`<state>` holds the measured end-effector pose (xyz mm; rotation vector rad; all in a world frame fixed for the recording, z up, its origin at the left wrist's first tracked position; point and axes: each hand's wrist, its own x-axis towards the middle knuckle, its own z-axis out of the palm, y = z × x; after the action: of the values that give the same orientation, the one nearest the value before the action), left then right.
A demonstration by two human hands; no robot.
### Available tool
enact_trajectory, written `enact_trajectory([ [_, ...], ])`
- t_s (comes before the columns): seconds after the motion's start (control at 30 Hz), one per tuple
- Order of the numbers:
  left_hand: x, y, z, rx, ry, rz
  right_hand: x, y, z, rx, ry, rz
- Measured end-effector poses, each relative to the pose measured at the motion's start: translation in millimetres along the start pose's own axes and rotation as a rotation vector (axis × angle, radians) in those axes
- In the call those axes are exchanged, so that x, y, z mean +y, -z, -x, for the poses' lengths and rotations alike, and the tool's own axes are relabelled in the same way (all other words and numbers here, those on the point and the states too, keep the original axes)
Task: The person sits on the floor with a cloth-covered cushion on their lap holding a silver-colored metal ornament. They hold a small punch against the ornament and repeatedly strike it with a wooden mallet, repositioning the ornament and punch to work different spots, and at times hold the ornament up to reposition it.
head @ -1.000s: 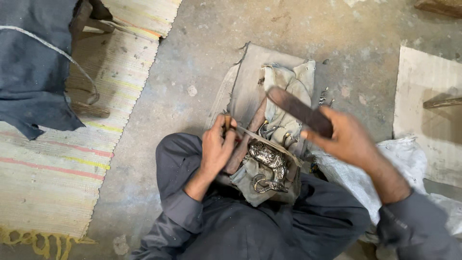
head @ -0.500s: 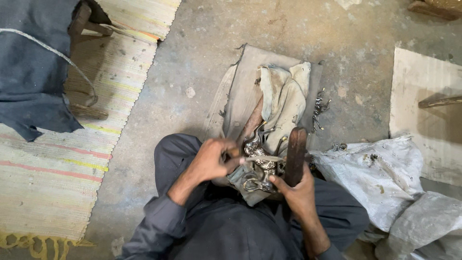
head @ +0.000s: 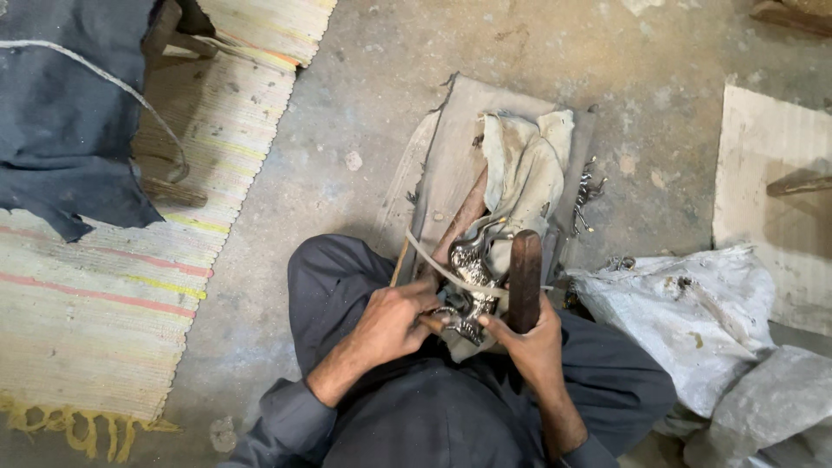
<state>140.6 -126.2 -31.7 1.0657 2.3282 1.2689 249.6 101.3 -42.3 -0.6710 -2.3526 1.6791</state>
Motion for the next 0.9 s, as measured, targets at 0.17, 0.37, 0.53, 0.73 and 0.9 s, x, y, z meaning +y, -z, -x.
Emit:
enact_trajectory([
  [0.17,1.7,-6.9,-14.0,0.083,0.044,-0.023,4.8,6.6,-2.1,0.008,-0.175,-0.179],
  [0.37,0.8,9.8,-23.4,0.110,0.209,0.079,20.5,22.1,-3.3,0.073,-0.212,-0.205],
  [0.53,-14.6,13.2,-34.0,0.355,0.002,0.143,25.1,43.7,-9.7,0.009,-0.296,-0.275],
  [0.73,-30.8,4.4,-63.8,0.258,0.157,0.974,26.1,56.9,-13.9,-0.071,-0.363,-0.390],
  [0.9,-30.5,-13.3,-82.8,0.320,0.271,1.292,38.6,51.6,-13.8,-0.114,-0.413,-0.332],
])
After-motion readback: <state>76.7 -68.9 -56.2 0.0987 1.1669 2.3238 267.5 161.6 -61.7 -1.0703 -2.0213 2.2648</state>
